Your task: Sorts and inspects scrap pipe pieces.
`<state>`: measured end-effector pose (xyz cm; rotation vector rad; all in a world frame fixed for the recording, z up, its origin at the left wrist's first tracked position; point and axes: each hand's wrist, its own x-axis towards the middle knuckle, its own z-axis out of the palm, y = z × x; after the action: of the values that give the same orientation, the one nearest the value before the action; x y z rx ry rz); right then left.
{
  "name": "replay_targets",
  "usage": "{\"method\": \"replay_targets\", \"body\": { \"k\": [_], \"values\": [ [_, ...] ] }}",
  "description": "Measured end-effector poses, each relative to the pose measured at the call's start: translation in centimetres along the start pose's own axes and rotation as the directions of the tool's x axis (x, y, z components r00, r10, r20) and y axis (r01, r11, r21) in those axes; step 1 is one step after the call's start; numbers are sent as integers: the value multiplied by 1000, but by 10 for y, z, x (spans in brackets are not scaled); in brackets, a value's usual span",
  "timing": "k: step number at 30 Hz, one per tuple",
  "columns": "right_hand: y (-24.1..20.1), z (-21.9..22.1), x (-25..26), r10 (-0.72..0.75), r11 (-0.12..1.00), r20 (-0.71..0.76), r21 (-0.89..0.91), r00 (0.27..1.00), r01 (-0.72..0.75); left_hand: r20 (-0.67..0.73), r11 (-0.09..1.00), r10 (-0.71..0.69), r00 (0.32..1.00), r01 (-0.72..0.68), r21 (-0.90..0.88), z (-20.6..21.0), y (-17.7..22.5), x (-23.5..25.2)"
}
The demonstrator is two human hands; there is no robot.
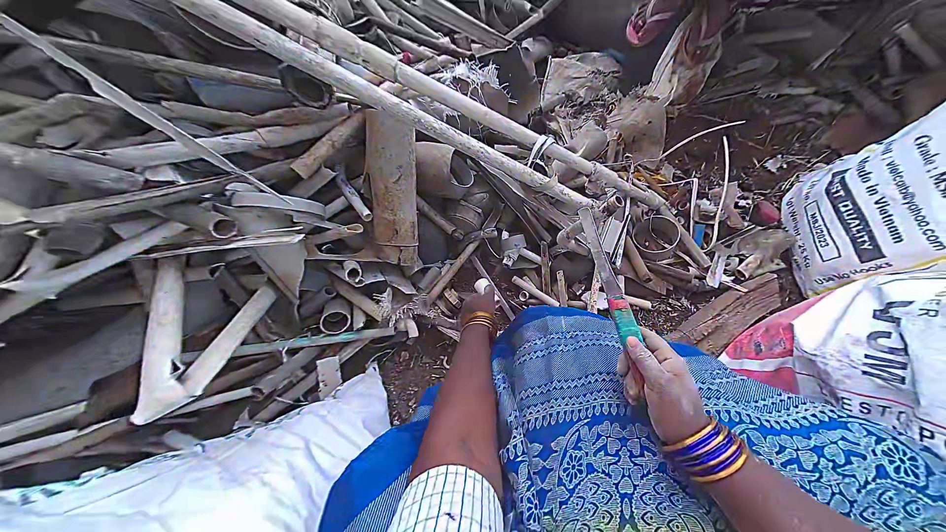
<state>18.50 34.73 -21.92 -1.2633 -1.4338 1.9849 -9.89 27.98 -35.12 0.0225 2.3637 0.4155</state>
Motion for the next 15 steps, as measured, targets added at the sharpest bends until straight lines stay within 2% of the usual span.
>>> {"method": "replay_targets", "body": {
  "k": [1, 2, 3, 4, 5, 6, 8, 12, 15],
  "values": [
    [-3, 1, -1, 14, 1000, -12, 4, 1000, -14, -25, 968, -11, 1000, 5, -249, -12, 10, -13],
    [-6, 3, -2, 29, 1000, -25, 6, 999, -29, -44, 847, -21, 999, -5, -531, -24, 17, -26],
    [-7, 4, -4, 41, 999, -35, 4, 999, -41, -20, 666, -19, 1000, -2, -746, -37, 22, -40],
    [-9, 4, -6, 44, 999, -44, -5, 998, -45, 29, 484, -4, 1000, 28, -875, -51, 25, -57],
    [-10, 4, -8, 46, 999, -49, -15, 998, -47, 90, 343, 16, 996, 79, -936, -65, 25, -76],
    [-10, 3, -10, 44, 999, -57, -26, 997, -45, 120, 270, 22, 993, 110, -957, -78, 24, -95],
    [-7, 1, -14, 24, 998, -69, -57, 997, -28, 116, 205, 56, 992, 102, -973, -101, 16, -132],
    [5, -4, -25, -11, 986, -69, -167, 998, -1, -52, 86, 184, 982, -69, -994, -138, -13, -204],
    [14, -6, -33, -32, 964, -62, -265, 998, 15, -273, -78, 290, 917, -262, -962, -172, -55, -268]
  ]
}}
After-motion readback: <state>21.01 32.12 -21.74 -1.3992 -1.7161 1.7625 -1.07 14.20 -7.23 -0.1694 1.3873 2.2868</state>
